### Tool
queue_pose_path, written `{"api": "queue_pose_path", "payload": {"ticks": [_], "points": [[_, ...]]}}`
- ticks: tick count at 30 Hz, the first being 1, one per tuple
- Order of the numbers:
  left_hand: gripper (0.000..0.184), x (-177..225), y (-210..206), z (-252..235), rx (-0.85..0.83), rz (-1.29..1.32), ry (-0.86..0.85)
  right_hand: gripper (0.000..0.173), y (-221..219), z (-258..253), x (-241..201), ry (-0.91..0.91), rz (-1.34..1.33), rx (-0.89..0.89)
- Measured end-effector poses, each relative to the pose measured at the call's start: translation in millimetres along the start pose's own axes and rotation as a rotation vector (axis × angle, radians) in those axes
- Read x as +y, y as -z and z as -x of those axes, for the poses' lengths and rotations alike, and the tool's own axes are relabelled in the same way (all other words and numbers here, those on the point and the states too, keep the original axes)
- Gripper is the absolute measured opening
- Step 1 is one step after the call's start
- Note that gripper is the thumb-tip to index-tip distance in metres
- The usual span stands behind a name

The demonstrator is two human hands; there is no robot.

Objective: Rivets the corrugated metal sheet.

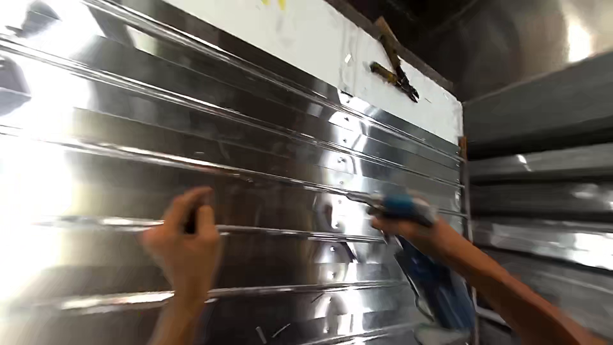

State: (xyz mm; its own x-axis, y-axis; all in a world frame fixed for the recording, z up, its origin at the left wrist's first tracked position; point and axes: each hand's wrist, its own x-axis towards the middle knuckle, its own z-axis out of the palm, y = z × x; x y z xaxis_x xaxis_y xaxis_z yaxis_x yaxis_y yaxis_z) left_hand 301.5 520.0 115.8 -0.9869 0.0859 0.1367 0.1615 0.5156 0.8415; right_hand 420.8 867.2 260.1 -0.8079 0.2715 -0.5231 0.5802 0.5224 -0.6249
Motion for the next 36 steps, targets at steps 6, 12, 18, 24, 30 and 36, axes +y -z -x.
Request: {"api": "queue_pose_path", "payload": {"ticks": [6,12,18,24,30,36], "points": [[0.049,84,69,180,-0.531,1.218,0.973,0.034,-60,192,-18,0.149,-0.306,-0.149],[0.058,140,96,299,-0.939,1.369,1.191,0.038,-157,284,-13,0.142,-0.224,-0.23],[0.05,151,107,337,-0.954,1.199,0.926,0.045,-188,330,-7,0.203,-0.012,-0.085],[0.039,155,109,342,-0.843,0.924,0.478,0.036,-195,352,6,0.207,-0.279,0.209],[0.032,162,122,348,-0.985,0.534,0.047,0.032,-183,356,19,0.204,-0.414,0.238],[0.026,150,127,324,-0.7,1.063,0.601,0.034,-191,362,11,0.296,-0.269,0.357]]}}
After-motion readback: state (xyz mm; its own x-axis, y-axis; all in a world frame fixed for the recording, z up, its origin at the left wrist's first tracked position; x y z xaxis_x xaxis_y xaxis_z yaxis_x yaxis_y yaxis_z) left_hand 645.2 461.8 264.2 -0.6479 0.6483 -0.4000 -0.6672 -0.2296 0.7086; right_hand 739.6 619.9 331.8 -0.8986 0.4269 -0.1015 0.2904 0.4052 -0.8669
